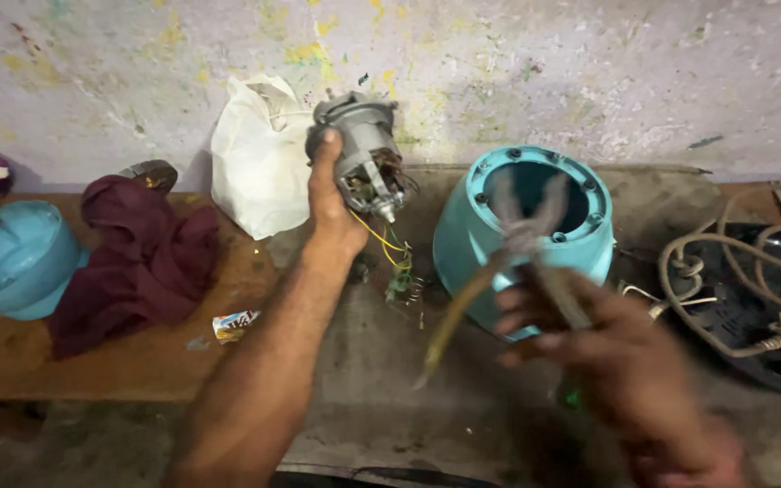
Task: The person assembles a small electric appliance by inserting a motor into a light blue plastic base and securing it. They then wipe the inside of the base with a maroon cloth. The task involves handling the motor, base, and cleaning cloth.
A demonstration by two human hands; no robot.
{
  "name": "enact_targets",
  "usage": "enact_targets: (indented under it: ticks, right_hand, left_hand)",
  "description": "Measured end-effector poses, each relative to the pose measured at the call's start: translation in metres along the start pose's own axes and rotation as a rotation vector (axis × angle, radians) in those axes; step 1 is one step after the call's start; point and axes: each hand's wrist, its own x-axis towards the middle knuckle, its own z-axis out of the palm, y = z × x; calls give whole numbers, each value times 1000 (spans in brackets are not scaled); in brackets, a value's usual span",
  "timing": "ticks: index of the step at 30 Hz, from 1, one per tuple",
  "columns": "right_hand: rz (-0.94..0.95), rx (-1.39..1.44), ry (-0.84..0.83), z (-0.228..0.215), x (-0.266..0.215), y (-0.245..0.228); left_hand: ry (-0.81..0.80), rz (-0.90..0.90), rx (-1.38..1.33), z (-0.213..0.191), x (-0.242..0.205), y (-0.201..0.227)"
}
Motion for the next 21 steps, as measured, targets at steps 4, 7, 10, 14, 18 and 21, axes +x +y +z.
enact_targets:
  ticks: [4, 7, 10, 14, 18, 21]
  right_hand:
    - [-231, -75, 199, -81, -3, -27]
    - [-456, -74, 373, -154, 36, -21]
    - [-520, -332, 609, -218, 78, -27]
    - [-521, -999, 805, -263, 133, -38]
    - [-488, -1665, 645, -274, 165, -33]
    - [-302, -2037, 441, -282, 176, -33]
  left_hand:
    - [142, -116, 121, -4, 4, -5]
    - [234, -161, 276, -7, 3, -7]
    - [256, -192, 419, -4, 0, -6]
    - [239, -226, 525, 3, -6, -1]
    - [229, -336, 644, 4, -5, -1]
    - [100, -182, 717, 1, -6, -7]
